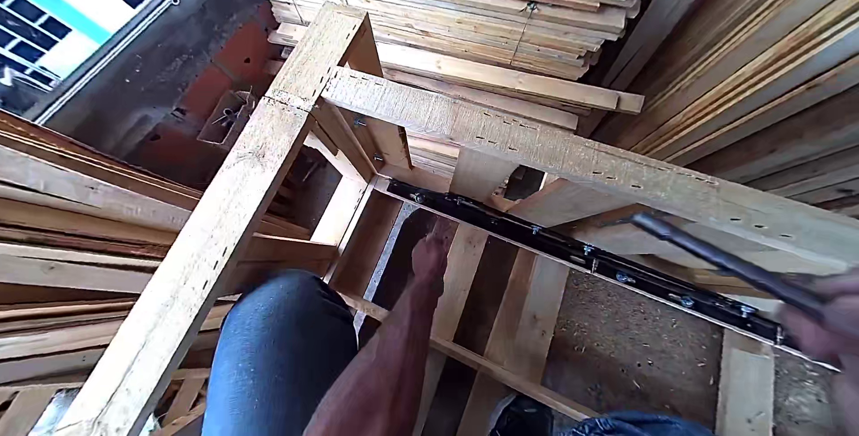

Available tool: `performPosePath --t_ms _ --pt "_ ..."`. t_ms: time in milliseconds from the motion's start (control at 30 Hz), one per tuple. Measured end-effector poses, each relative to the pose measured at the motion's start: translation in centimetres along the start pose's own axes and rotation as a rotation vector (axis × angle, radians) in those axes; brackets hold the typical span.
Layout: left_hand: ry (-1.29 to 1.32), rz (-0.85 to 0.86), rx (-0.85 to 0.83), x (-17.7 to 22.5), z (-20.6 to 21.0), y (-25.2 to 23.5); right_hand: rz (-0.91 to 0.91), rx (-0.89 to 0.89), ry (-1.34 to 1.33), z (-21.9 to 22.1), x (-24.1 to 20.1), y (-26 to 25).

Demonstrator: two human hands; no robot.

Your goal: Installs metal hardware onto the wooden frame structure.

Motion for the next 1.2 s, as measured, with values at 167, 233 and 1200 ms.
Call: performPosePath --t_ms 167,233,1200 --pt "0.447 -0.134 0.153 -7.7 0.6 -11.1 0.049 -0.18 0.199 11.5 -2.2 -7.7" --pt "0.577 -0.058 0.066 -5.5 1.3 -12.4 0.095 -0.291 0.185 14.6 -1.1 -8.4" --pt "0.291 0.269 -0.161 7.4 -5.3 -14.4 -0.227 0.043 -0.462 13.6 0.6 -21.9"
Point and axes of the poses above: each hand's wrist, its own y-axis away from the middle knuckle, its own z-axis out of the palm, x = y × z, the point moved 8 cm from there along -y, towards the middle knuckle, and after that the axes turned 12 degrees about -z, right-handed, at the moved point
